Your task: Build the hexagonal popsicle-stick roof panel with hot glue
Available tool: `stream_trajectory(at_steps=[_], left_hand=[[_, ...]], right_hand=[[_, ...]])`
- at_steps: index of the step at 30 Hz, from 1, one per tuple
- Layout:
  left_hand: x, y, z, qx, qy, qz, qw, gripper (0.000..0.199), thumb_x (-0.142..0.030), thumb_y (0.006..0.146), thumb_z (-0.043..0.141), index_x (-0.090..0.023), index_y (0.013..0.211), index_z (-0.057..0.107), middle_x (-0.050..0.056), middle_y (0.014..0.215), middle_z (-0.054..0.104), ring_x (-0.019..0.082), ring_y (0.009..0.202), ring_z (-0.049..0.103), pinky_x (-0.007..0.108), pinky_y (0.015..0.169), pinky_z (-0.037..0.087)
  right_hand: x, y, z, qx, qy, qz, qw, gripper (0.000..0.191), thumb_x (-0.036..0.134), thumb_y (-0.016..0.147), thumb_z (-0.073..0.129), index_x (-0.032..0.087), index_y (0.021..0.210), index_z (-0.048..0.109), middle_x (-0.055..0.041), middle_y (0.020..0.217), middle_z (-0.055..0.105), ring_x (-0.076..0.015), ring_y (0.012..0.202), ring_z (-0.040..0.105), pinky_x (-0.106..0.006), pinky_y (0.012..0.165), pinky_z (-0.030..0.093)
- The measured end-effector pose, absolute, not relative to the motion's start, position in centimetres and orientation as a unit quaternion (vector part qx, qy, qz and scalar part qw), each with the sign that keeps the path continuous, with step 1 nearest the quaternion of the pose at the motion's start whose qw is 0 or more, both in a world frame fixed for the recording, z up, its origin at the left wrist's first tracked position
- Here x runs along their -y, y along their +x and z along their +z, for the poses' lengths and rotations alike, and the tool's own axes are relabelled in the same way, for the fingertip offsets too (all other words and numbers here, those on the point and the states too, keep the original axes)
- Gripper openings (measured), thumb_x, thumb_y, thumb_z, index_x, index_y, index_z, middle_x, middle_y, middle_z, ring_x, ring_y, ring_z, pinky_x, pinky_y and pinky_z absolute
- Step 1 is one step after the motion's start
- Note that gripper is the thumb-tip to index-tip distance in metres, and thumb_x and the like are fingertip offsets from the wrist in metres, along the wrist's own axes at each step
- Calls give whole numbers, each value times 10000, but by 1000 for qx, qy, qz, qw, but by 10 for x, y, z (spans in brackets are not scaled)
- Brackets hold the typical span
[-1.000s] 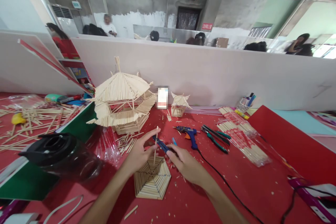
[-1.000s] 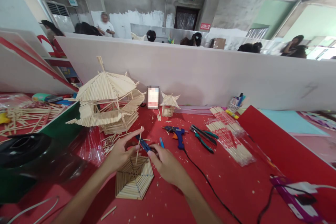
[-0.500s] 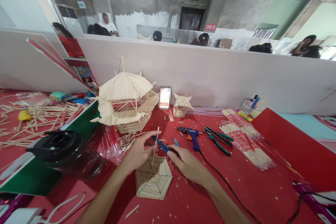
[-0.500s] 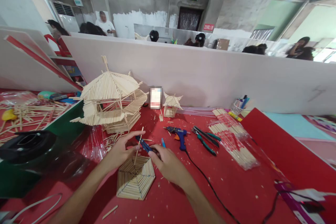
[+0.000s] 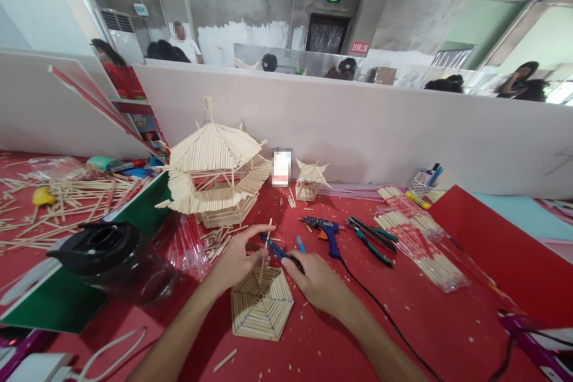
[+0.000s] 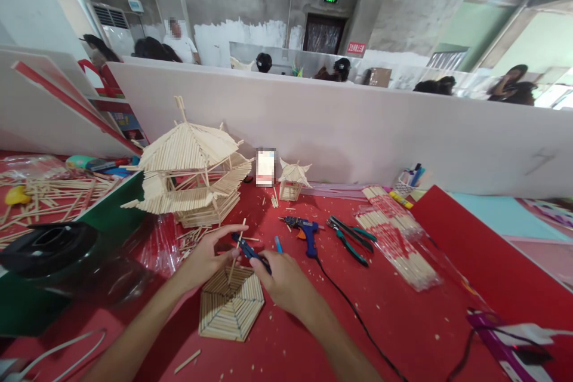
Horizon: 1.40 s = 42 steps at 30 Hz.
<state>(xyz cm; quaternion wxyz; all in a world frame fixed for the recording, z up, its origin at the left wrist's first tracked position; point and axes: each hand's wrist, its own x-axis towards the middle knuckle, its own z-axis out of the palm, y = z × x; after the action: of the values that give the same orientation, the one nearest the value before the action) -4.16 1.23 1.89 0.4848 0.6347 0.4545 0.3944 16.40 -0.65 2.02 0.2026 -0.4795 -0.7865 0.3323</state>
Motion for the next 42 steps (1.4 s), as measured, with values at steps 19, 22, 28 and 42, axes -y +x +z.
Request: stream_trajectory(at_steps=[19,22,28,42], left_hand=[[-18,-46,10,-452,699,387,396,411,-171,768,642,-217,1177,636,93,1249,619,235,1125,576,332,899,501],[-19,-46,10,-448,699,389,398,414,-150,749,649,-204,1159,639,91,1223,637,232,1111,584,354,943,477],[-20,-46,10,-449,692,385,415,442,-110,726,629,-196,1160,639,95,1218,637,237,1110,583,328,872,508],[-22,-45,9,-433,618,401,520,450,-269,742,684,-190,1181,623,102,1181,627,178,774,670,339,722,574]], right_hand=[[-2,154,15,853,-505,128,38,488,378,1023,154,165,1003,593,-110,919,711,-241,807,672,-310,662,363],[-1,153,11,854,-501,131,47,502,363,1026,138,162,973,595,-101,889,709,-228,782,669,-305,656,354],[-1,154,8,857,-497,127,50,514,357,1026,129,156,991,601,-106,899,711,-234,783,665,-311,651,345],[-11,156,0,861,-489,124,63,536,375,1024,111,158,1022,602,-104,903,711,-222,792,665,-304,676,365]])
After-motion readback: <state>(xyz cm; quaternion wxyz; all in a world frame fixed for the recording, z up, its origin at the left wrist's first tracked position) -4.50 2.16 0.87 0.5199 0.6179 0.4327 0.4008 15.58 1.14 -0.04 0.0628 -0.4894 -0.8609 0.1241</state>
